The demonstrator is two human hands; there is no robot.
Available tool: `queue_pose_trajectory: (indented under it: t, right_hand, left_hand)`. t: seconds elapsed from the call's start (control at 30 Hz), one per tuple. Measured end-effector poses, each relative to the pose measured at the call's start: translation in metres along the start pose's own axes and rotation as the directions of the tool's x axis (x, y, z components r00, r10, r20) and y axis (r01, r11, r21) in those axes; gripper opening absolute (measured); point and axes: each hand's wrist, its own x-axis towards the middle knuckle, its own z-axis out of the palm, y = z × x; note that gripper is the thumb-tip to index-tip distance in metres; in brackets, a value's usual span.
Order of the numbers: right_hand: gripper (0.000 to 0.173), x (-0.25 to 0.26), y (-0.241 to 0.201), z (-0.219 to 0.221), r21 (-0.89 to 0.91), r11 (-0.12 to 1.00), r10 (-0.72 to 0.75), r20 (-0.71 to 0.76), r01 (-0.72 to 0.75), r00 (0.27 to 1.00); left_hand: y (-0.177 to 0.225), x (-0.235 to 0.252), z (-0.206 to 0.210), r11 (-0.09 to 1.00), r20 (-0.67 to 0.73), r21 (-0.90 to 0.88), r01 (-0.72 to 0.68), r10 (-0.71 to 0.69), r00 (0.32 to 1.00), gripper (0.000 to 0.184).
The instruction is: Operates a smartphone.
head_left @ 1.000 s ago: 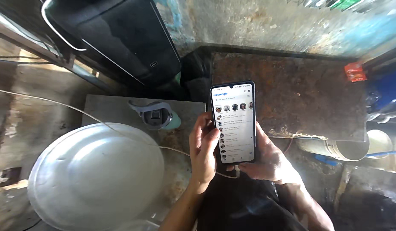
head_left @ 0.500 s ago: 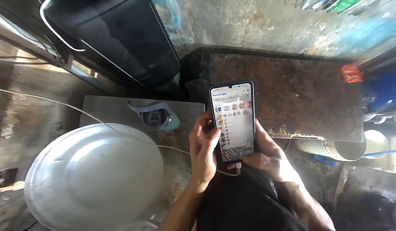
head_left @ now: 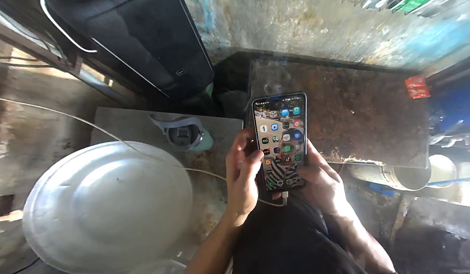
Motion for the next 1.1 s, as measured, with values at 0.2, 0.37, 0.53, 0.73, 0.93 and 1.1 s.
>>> queue_pose_trajectory:
  t: [0.2,0.37,0.53,0.73,0.93,1.1]
  right_hand:
    - [0.062,0.0046,-0.0061,0.0105,-0.15,0.988,-0.027,0.015,0.029,1.0]
    - [0.064,0.0022,-0.0051,0.0075,-0.12,0.993,-0.009,0.036,0.013,0.999]
    - [0.056,0.0035,-0.003,0.0074,-0.056,0.998,-0.001,0.019,0.002,1.0]
    - [0.049,0.002,0.0003,0.0071,-0.018,1.0,-0.021,-0.04,0.02,0.999]
    - [0.052,0.0013,0.0001,0.0091,-0.054,0.998,-0.029,-0.04,0.027,0.999]
    - [0.054,0.0006,0.0006,0.0097,-0.097,0.994,-0.046,-0.015,0.045,0.999]
  left_hand:
    - [0.0012,-0.0005,-0.0001,1.0,-0.001,0.005,0.001,-0.001,1.0,0.027]
    - [-0.0019,-0.0019,-0.0027,1.0,-0.001,-0.007,0.018,-0.018,1.0,0.029]
    - [-0.0025,-0.0018,-0.0028,1.0,0.005,0.025,0.015,-0.015,1.0,0.028]
    - [-0.0029,-0.0022,-0.0001,1.0,0.025,0.006,-0.004,0.004,1.0,0.025]
    - [-0.0023,-0.0015,0.0015,1.0,0.009,0.019,-0.009,0.009,1.0,0.021]
    - [-0.0019,-0.0013,0.0023,1.0,-0.01,0.013,-0.009,0.009,1.0,0.022]
